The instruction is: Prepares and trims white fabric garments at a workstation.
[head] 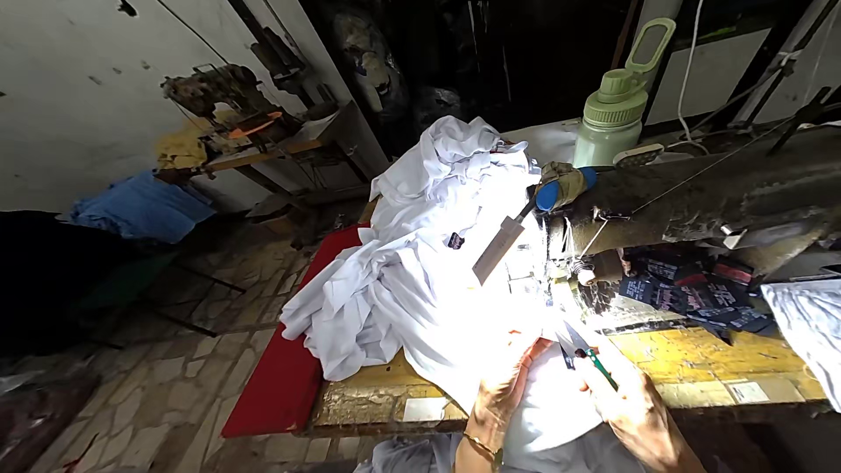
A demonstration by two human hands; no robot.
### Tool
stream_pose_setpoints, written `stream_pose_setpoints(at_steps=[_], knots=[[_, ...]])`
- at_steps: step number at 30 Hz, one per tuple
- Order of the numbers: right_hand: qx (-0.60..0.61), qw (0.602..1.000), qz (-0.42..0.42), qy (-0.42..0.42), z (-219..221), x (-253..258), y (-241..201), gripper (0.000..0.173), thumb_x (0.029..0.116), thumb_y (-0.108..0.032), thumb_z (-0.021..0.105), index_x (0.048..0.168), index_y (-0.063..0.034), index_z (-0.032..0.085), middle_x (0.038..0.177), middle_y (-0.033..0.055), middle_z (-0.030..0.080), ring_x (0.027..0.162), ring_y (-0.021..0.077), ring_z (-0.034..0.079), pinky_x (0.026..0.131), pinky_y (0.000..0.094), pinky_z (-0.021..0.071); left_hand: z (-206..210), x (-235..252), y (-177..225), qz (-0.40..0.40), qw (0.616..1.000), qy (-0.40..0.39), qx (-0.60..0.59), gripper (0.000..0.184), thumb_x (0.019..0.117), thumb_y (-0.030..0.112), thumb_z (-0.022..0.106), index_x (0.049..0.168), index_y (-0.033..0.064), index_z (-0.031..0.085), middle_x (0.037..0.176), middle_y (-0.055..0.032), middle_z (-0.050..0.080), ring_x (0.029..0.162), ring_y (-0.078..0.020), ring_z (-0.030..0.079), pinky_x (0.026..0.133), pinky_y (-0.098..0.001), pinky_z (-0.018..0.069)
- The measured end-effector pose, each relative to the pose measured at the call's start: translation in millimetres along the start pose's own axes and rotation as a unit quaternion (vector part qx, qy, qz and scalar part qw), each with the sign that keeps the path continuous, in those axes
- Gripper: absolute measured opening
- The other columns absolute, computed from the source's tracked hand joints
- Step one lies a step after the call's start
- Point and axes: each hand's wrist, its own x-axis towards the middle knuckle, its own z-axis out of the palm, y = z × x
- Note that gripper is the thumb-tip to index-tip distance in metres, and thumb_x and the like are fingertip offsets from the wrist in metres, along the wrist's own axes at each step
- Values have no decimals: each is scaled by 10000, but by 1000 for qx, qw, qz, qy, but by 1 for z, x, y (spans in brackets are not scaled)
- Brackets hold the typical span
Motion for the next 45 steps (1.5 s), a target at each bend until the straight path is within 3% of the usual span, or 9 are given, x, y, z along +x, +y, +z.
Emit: stream_pose_setpoints(at_steps=[18, 25, 28, 32, 35, 37, 40, 43, 45], knots=[[-26, 1000, 6, 7, 3, 0, 0, 365, 980, -211, 511, 1216, 25, 661, 784, -3, 680, 625, 7, 613, 607, 182, 533, 3, -1, -2, 16, 999, 17, 41, 139, 955, -110, 533, 920, -46, 651, 844, -125, 742, 812, -187, 744, 859, -310, 611], [-100, 989, -42, 103, 21, -2, -5, 365, 969, -161, 533, 1233, 49, 672, 906, 110, 731, 710, 130, 688, 679, 284, 586, 6, -2, -4, 24, 998, 39, 37, 140, 955, -116, 520, 920, -50, 638, 836, -125, 737, 800, -186, 741, 835, -311, 617], [-231, 951, -121, 164, 34, -1, -5, 352, 915, -155, 563, 1136, 70, 719, 870, 161, 756, 716, 259, 738, 652, 387, 597, 13, -6, -4, 36, 996, 66, 44, 105, 947, -110, 544, 938, -49, 629, 832, -123, 733, 789, -184, 740, 819, -310, 620], [-307, 935, -116, 132, 39, 6, -3, 397, 916, -228, 601, 1196, 32, 710, 743, 112, 727, 614, 281, 711, 555, 428, 576, 11, -10, -8, 72, 993, 25, 86, 129, 944, -78, 554, 923, -30, 672, 820, -83, 741, 789, -134, 728, 815, -280, 603], [-322, 929, -116, 142, 39, 11, -8, 394, 923, -234, 580, 1158, 54, 711, 585, 90, 638, 466, 262, 629, 449, 401, 509, 7, -10, -11, 73, 993, 19, 94, 126, 915, -74, 590, 867, -19, 692, 769, -75, 729, 734, -119, 710, 770, -271, 595], [-323, 930, -118, 126, 39, 11, -8, 368, 936, -209, 549, 1134, 49, 721, 569, 89, 628, 451, 253, 619, 444, 388, 506, 8, -11, -11, 68, 993, 23, 98, 118, 909, -70, 602, 860, -13, 693, 770, -66, 731, 735, -109, 708, 777, -264, 593], [-281, 949, -112, 90, 33, 8, -6, 364, 947, -162, 530, 1183, 50, 707, 668, 121, 687, 521, 281, 667, 502, 424, 549, 7, -11, -11, 68, 994, 14, 81, 142, 925, -71, 558, 894, -18, 686, 810, -77, 745, 789, -137, 729, 828, -292, 599], [-206, 972, -90, 66, 19, 6, -13, 390, 953, -123, 532, 1253, 84, 673, 945, 197, 760, 719, 292, 739, 669, 411, 593, 3, -8, -11, 41, 998, 21, 41, 145, 998, -51, 451, 1002, -33, 594, 869, -105, 737, 837, -172, 740, 863, -314, 606], [-175, 983, -52, 35, 10, 3, -18, 394, 966, -140, 521, 1261, 87, 647, 889, 171, 734, 728, 241, 710, 692, 375, 579, 1, -6, -12, 34, 999, 15, 18, 144, 1013, -39, 427, 1058, -48, 565, 895, -130, 737, 844, -203, 747, 868, -341, 613]])
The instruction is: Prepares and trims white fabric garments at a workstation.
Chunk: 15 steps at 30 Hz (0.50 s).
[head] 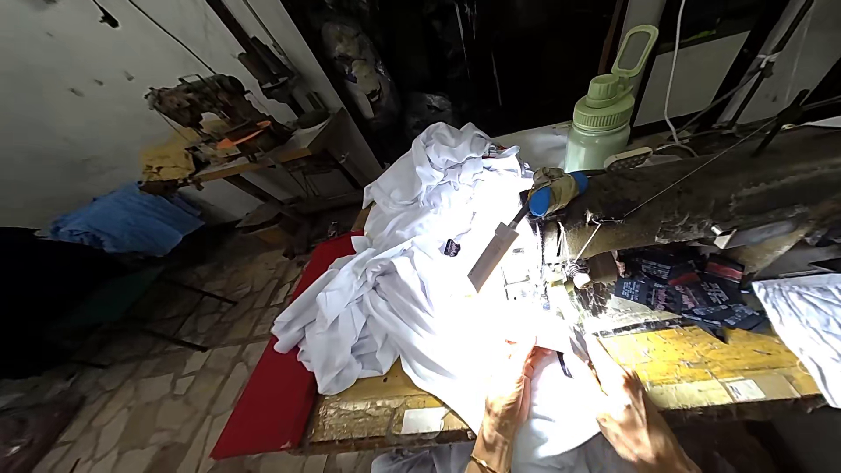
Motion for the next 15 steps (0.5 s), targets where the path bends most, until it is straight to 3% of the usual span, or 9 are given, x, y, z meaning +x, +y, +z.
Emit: stream_pose_setpoints(at_steps=[3, 15], knots=[[0, 999, 28, -43, -6, -2, 0, 433, 954, -160, 527, 1293, 90, 627, 779, 144, 694, 626, 214, 649, 623, 371, 549, -1, 1, -1, -2, 1000, -7, -1, 154, 1015, -42, 428, 1050, -50, 578, 889, -131, 740, 836, -206, 749, 860, -344, 616], [-16, 994, 55, -92, -7, 1, -4, 498, 969, -253, 513, 1348, 55, 608, 748, 128, 669, 641, 247, 632, 647, 427, 531, -1, -2, 0, -3, 1000, -12, 12, 139, 1010, -43, 432, 1023, -32, 570, 856, -96, 735, 814, -167, 739, 850, -312, 610]])
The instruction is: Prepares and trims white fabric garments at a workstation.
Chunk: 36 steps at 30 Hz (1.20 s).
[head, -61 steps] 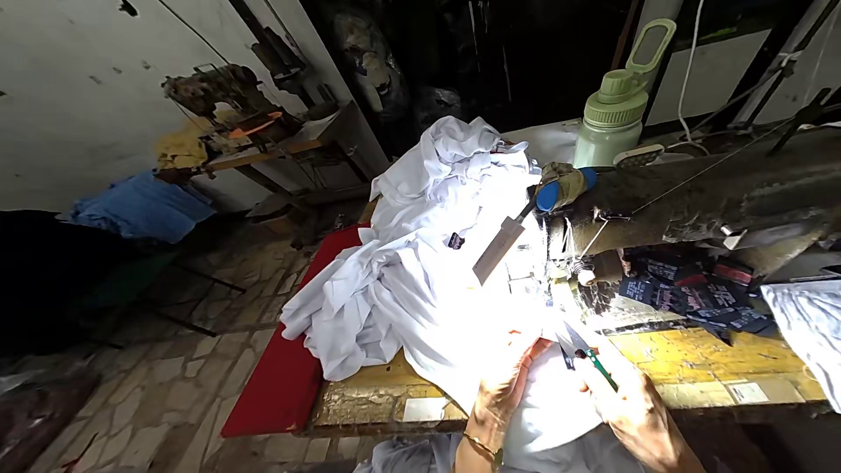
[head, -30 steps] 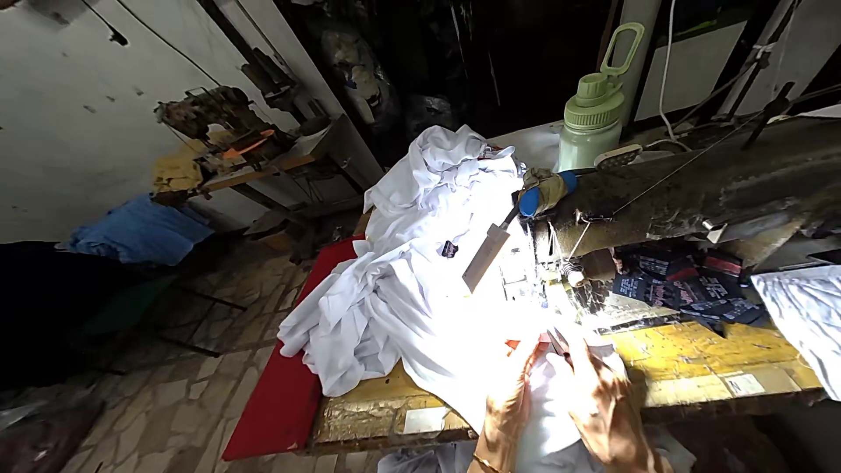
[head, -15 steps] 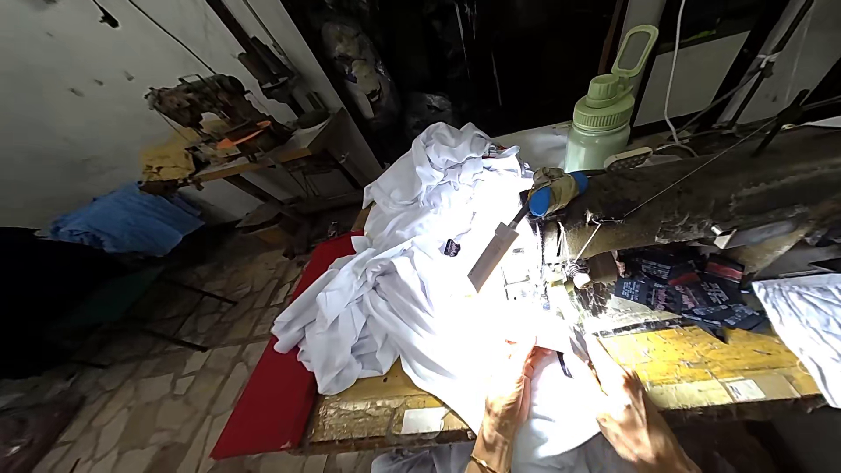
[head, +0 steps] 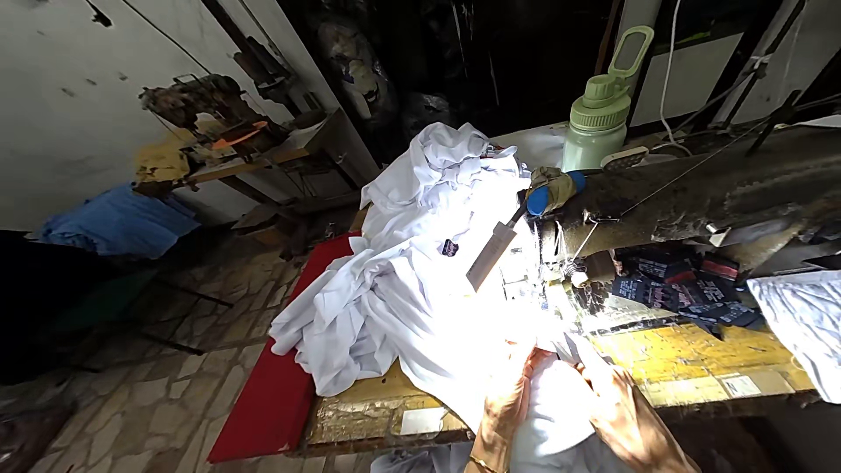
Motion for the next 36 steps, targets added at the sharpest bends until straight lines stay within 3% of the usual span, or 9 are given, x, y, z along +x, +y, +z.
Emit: stream_pose_setpoints(at_steps=[12, 17, 20, 22, 25, 30, 32, 34, 36], knots=[[33, 999, 20, 4, 1, 2, 2, 484, 983, -283, 518, 1339, 29, 619, 726, 78, 642, 619, 165, 586, 625, 345, 502, 0, -1, 0, 12, 1000, -8, 10, 139, 991, -40, 458, 978, -21, 596, 854, -94, 741, 822, -169, 744, 859, -318, 610], [30, 989, -29, 139, 24, -1, 5, 462, 971, -258, 572, 1272, 84, 648, 747, 99, 694, 586, 162, 625, 587, 325, 535, 2, -3, 0, 15, 1000, -5, 15, 194, 980, -59, 467, 929, -13, 649, 854, -92, 756, 834, -153, 746, 859, -296, 604], [55, 977, -65, 194, 38, -1, 9, 406, 959, -213, 594, 1213, 94, 674, 820, 103, 734, 646, 120, 671, 633, 257, 559, 0, -4, -2, 17, 1000, -11, 0, 188, 967, -64, 486, 921, -24, 664, 854, -106, 759, 828, -159, 750, 849, -296, 609], [84, 978, -61, 182, 40, 0, 10, 373, 945, -198, 607, 1188, 73, 690, 832, 86, 742, 666, 101, 686, 656, 244, 574, 0, -3, -1, 23, 1000, -20, 6, 170, 948, -52, 515, 892, -3, 668, 834, -91, 756, 812, -147, 747, 843, -294, 607], [138, 981, -24, 135, 33, 7, 9, 349, 953, -207, 596, 1180, 34, 707, 758, 24, 720, 600, 59, 659, 587, 228, 569, 1, -4, -1, 43, 998, -22, 43, 155, 916, -54, 564, 841, 3, 687, 783, -69, 743, 771, -123, 729, 804, -286, 600], [138, 983, 30, 117, 19, 19, 5, 356, 977, -347, 580, 1009, -51, 775, 699, -13, 670, 583, 20, 596, 585, 230, 520, 0, -5, -4, 58, 996, -9, 72, 92, 867, -73, 624, 862, 5, 673, 767, -43, 732, 753, -96, 715, 786, -270, 597], [118, 983, -18, 142, 23, 16, 6, 344, 964, -350, 592, 931, -67, 784, 702, -2, 692, 610, 24, 616, 605, 234, 522, 3, -5, -3, 60, 994, 10, 91, 124, 865, -83, 609, 835, 27, 659, 730, -6, 718, 709, -68, 702, 742, -246, 596], [115, 974, -129, 144, 26, 5, 6, 380, 977, -357, 588, 792, -53, 719, 627, 18, 622, 565, 35, 565, 546, 205, 477, 5, -5, -2, 68, 989, 31, 125, 132, 871, -60, 616, 818, 53, 657, 700, 32, 696, 665, -28, 674, 674, -204, 575], [137, 964, -225, 49, 14, -16, -12, 433, 1006, -338, 584, 718, -25, 665, 596, 85, 603, 542, 133, 580, 537, 276, 482, 3, -9, -1, 36, 986, 42, 158, 75, 941, -2, 635, 897, 48, 670, 766, 26, 696, 728, -29, 669, 723, -198, 565]])
